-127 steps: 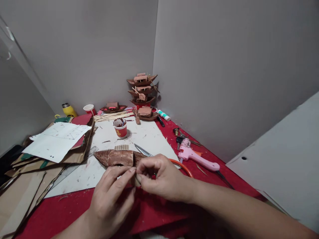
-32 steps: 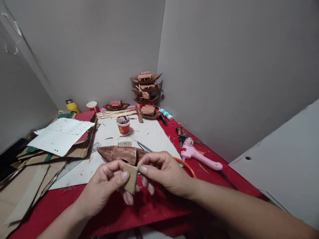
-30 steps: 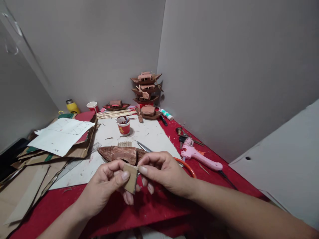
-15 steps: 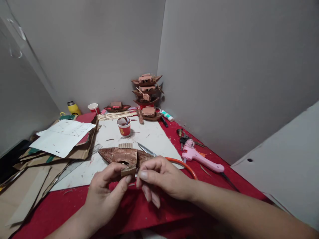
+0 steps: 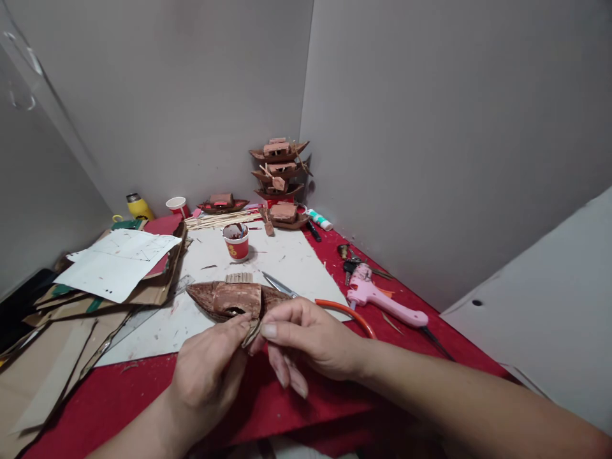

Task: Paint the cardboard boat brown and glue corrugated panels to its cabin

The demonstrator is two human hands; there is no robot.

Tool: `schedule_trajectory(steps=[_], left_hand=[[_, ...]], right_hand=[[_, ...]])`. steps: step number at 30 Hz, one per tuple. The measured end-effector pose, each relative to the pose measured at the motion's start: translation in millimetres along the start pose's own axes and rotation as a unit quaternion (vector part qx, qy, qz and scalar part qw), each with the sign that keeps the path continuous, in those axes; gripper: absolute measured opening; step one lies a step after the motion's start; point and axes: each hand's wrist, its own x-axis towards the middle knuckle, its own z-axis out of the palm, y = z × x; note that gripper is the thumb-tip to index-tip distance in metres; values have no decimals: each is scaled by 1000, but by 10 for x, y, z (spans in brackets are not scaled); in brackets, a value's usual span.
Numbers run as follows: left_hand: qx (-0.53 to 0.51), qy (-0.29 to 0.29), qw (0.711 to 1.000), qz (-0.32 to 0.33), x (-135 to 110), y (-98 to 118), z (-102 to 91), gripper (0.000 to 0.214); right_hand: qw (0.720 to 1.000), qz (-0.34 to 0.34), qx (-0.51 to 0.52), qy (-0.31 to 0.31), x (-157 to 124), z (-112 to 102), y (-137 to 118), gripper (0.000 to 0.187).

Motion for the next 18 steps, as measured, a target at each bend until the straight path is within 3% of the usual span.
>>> schedule_trajectory(steps=[5, 18], left_hand=[[23, -15, 999, 19, -30, -31, 7, 48], [14, -15, 1000, 12, -81, -23, 35, 58]], right_hand=[[1000, -8, 1, 17, -8, 30, -5, 35], [999, -12, -11, 35, 4, 61, 24, 36]])
